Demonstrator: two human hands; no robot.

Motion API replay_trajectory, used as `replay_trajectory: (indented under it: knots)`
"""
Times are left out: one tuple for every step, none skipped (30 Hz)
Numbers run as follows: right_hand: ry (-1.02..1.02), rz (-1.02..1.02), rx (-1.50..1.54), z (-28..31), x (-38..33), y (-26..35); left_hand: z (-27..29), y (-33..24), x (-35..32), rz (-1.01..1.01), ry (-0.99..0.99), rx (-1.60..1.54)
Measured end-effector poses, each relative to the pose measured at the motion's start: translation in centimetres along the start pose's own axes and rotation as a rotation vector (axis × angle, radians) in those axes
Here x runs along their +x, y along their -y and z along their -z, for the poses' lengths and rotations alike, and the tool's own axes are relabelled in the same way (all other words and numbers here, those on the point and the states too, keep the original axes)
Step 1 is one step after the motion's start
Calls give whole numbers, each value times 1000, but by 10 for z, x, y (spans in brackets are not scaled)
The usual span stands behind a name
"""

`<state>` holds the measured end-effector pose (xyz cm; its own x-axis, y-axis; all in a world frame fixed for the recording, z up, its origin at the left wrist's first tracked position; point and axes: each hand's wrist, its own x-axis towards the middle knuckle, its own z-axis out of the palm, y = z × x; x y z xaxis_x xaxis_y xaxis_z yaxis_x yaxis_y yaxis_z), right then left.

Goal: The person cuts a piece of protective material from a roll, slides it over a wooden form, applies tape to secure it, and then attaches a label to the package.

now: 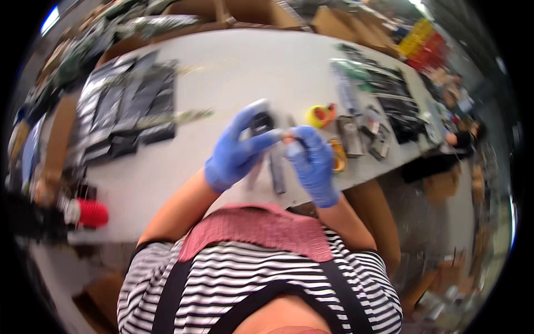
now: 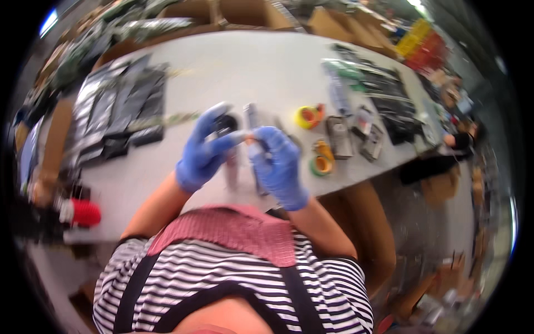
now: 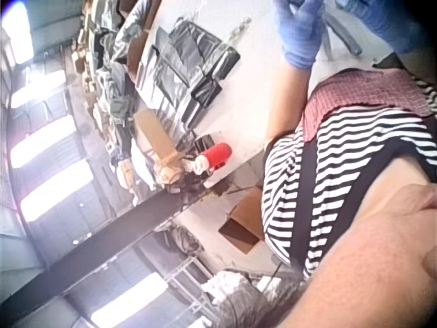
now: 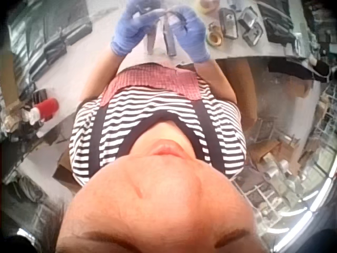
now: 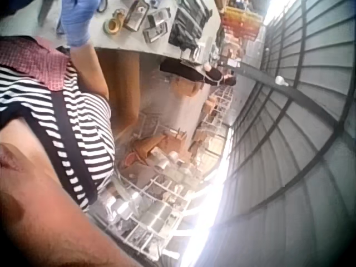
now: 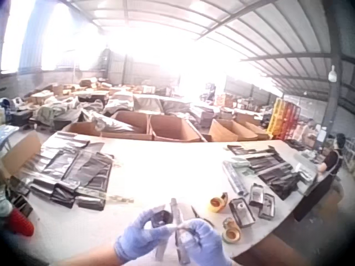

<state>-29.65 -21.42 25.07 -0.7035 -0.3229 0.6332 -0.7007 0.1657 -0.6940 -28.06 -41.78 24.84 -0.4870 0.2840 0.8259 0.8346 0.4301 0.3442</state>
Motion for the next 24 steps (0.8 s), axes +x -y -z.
replay_trajectory:
  knots:
    - [-88,82,-130,-1,8,-2,4,-2,-4,-13,-15,-16]
    - [-66,50,23,-8,12,1,3,2,-12,54,-31,-41]
    - [-36,33,191,-18,21,3,7,5,-22,125,-52,-51]
    - [100,5,216,-13,23,-5,4,3,-20,90,-87,-46]
    - [245,-23,282,-11,25,-17,3,3,-18,51,-114,-22]
    - [291,-1,279,-11,28,-25,-6,1,-20,36,-167,-151]
    - [341,15,280,-8,28,-26,-13,-1,-22,-11,-185,-133]
    - [361,-122,441,-3,25,-23,-19,0,-23,-7,-192,-178]
    - [347,-152,487,-2,24,-21,-23,0,-25,7,-203,-222]
    - [338,-182,533,-1,25,-20,-25,2,-27,11,-182,-232]
    - [332,-210,581,0,27,-19,-24,6,-28,16,-164,-241]
    - [303,-248,610,0,26,-11,-24,8,-28,29,-146,-253]
    - [265,-237,617,-3,24,-14,-23,10,-27,11,-125,-179]
    - [229,-225,625,-7,23,-22,-18,10,-24,-6,-104,-103]
    - [192,-216,636,-10,23,-23,-12,8,-21,-20,-80,-26]
    - [129,-232,602,-10,23,-18,-8,7,-19,-38,-81,37]
    - [109,-185,570,-10,22,-20,-4,6,-17,-55,-81,99]
    - [90,-131,536,-9,22,-26,-1,6,-12,-78,-86,163]
    - [71,-79,500,-6,22,-31,1,6,-11,-53,-58,192]
    - [32,-44,438,-1,21,-36,2,7,-12,-28,-29,219]
    - [12,-58,414,1,21,-39,6,9,-16,-1,3,255]
    - [-9,-69,389,3,21,-41,12,14,-22,0,99,255]
    - [-31,-82,364,5,21,-43,8,20,-36,92,130,232]
    - [-35,-113,400,1,18,-49,5,25,-53,180,191,155]
